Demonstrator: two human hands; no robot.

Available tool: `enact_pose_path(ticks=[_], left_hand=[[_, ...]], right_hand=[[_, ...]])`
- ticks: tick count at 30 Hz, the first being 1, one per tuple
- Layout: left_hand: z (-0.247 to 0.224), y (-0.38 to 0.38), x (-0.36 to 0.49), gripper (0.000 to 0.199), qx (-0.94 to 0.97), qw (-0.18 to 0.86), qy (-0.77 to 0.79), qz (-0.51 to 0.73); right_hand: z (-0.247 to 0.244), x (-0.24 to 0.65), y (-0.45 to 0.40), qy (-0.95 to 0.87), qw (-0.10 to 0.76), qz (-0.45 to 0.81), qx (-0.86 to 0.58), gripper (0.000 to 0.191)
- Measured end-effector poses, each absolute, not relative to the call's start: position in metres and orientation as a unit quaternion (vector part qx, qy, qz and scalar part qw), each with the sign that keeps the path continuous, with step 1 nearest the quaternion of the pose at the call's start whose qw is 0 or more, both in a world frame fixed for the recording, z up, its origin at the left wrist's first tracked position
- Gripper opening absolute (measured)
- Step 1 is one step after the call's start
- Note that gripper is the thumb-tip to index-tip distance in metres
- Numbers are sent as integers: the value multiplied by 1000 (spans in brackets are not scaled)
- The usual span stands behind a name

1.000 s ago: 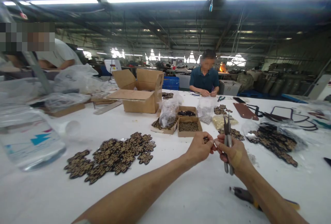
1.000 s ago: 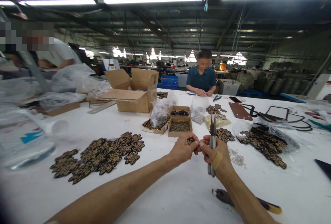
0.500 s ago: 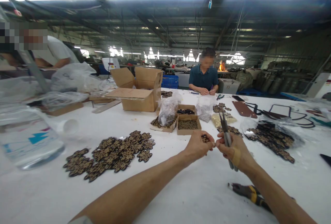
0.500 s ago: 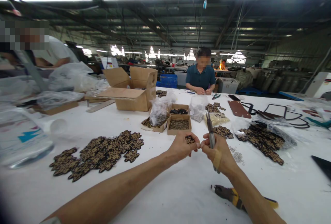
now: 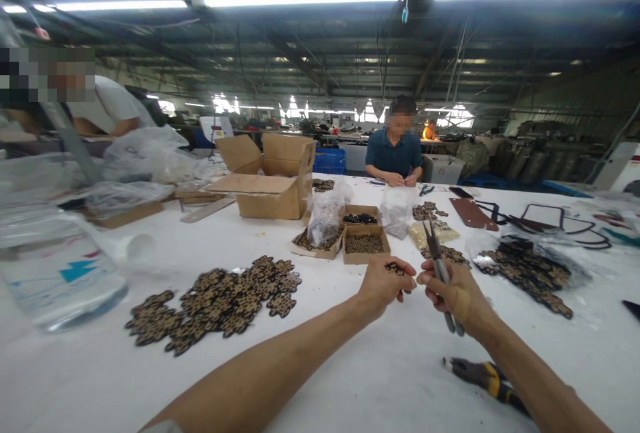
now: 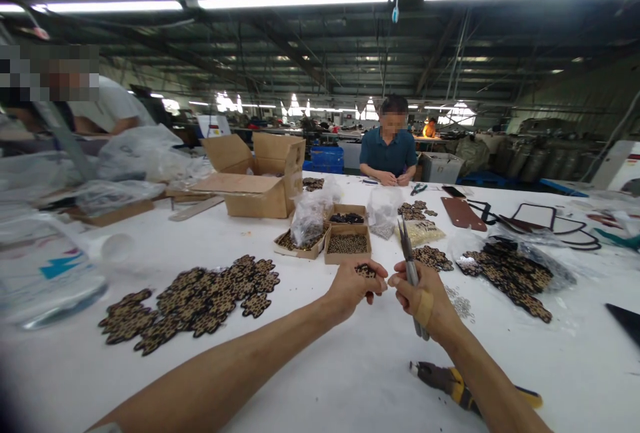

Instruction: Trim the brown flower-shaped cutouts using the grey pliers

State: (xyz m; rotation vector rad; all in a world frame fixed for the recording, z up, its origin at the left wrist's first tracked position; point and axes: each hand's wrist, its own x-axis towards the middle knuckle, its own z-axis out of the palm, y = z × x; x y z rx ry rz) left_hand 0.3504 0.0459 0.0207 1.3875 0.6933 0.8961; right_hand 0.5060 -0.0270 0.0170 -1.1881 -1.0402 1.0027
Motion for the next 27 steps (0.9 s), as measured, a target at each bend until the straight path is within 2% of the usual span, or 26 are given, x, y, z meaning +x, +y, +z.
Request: enact_pose_path(ticks=[7, 12, 17, 27], left_hand=[[22, 53, 349, 22, 550, 660, 317, 403], [25, 51, 348, 29, 521, 696, 316, 380], [26, 48, 348, 28, 507, 718, 319, 355], [20, 43, 352, 32, 507, 734, 319, 320]], right_hand=[[12, 499, -29, -454, 590, 447, -496, 50], [9, 495, -29, -479, 573, 419, -517, 46], [4, 499, -24, -481, 593, 383, -520, 47], [6, 509, -26, -513, 571, 331, -549, 42]])
